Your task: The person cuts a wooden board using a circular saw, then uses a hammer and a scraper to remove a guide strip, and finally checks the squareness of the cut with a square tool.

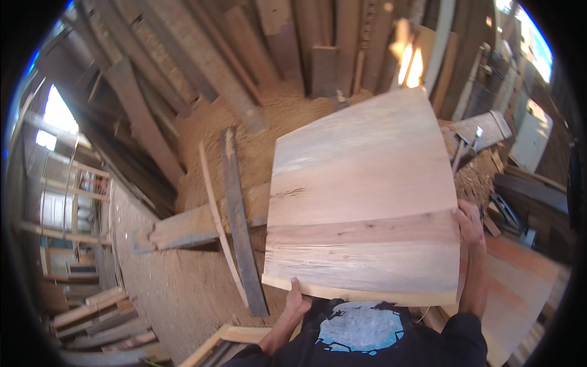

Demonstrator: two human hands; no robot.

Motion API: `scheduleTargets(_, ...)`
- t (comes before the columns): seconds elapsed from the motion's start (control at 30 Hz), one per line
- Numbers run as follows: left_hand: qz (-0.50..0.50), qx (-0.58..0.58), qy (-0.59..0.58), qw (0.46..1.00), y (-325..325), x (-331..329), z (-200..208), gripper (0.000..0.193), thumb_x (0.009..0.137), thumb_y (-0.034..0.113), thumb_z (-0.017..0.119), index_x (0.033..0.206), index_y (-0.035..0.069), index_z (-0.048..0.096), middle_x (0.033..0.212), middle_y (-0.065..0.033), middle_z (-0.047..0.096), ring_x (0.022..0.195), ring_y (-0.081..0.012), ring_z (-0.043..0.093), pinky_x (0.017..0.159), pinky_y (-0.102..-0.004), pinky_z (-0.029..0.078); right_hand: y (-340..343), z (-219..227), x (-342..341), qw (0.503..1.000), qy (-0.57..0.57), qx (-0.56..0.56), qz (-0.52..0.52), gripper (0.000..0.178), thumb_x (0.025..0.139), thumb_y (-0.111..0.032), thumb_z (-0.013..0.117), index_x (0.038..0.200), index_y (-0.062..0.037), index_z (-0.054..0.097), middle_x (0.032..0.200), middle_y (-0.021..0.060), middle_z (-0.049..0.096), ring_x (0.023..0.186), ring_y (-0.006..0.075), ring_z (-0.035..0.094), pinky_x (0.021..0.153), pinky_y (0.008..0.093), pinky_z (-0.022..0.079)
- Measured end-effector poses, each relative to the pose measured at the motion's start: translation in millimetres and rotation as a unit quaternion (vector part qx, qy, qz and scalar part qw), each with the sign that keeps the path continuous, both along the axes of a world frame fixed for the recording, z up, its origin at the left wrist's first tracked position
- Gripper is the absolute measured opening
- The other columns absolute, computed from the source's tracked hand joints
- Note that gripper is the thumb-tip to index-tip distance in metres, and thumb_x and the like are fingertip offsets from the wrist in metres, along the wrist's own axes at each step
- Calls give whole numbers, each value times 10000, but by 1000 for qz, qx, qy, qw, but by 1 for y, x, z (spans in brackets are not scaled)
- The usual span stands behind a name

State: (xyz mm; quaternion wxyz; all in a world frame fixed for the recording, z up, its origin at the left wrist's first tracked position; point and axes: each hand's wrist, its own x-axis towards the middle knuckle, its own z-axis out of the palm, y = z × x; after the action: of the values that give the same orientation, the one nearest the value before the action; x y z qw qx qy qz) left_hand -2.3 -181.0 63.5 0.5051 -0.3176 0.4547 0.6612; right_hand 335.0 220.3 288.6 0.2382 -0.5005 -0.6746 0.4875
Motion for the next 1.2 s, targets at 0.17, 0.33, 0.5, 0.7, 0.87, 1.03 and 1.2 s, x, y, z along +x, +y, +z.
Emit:
scheduleTargets(0.17, 1, 30, -46, 999, 0, -27, 46, 493, 1056, 421, 519, 1427, 98, 486, 1415, -103, 593, 1296, -317, 575, 1083, -521, 507, 16, 76, -88, 979, 196, 38, 53, 403, 984, -233, 514, 1135, 104, 675, 951, 110, 696, 883, 152, 616, 804, 291, 469)
scheduleTargets(0.33, 15, 141, -179, 974, 33, -21, 29, 575, 1025, 416, 550, 1454, 46, 454, 1458, -213, 535, 1334, -422, 529, 1082, -570, 504, -19, 155, -145, 888, 437, 102, 101, 847, 1013, -602, 518, 1444, 126, 473, 1415, 211, 590, 1305, 245, 562, 1117, 341, 405)
scheduleTargets(0.5, 60, 174, -232, 955, 17, -41, 28, 597, 940, 397, 666, 1352, -18, 544, 1314, -252, 612, 1139, -405, 643, 871, -491, 634, -75, 156, -233, 819, 544, 58, 172, 1483, 592, -1009, 504, 1555, 98, 288, 1604, 241, 364, 1511, 291, 331, 1246, 420, 237)
scheduleTargets(0.7, 49, 206, -289, 934, 24, -52, 54, 377, 989, 325, 641, 1202, 14, 641, 1135, -168, 737, 974, -310, 731, 840, -485, 634, -123, 181, -288, 806, 486, 150, 302, 1320, 749, -721, 767, 1554, 149, 186, 1616, 337, 245, 1527, 378, 261, 1254, 446, 212)
scheduleTargets(0.87, 11, 213, -280, 936, 48, -58, 87, 307, 924, 111, 743, 1142, -51, 601, 995, -185, 695, 846, -274, 716, 765, -394, 648, -171, 202, -350, 816, 364, 370, 255, 1055, 829, -377, 778, 1558, 128, 207, 1471, 345, 419, 1406, 393, 433, 1179, 428, 349)
scheduleTargets(1.03, -57, 318, -379, 867, 51, -58, 102, 252, 1016, 157, 594, 1059, -87, 548, 925, -156, 654, 828, -228, 703, 785, -365, 643, -189, 207, -387, 821, 366, 376, 227, 873, 776, -15, 701, 1505, 174, 260, 1325, 420, 515, 1217, 519, 573, 1069, 483, 468)
scheduleTargets(1.2, -134, 281, -407, 859, 50, -73, 121, 338, 1028, 292, 567, 1031, -45, 548, 842, -75, 605, 786, -187, 672, 771, -348, 613, -183, 217, -404, 841, 326, 373, 219, 789, 804, -6, 655, 1480, 184, 296, 1141, 387, 598, 1039, 503, 631, 932, 505, 506)
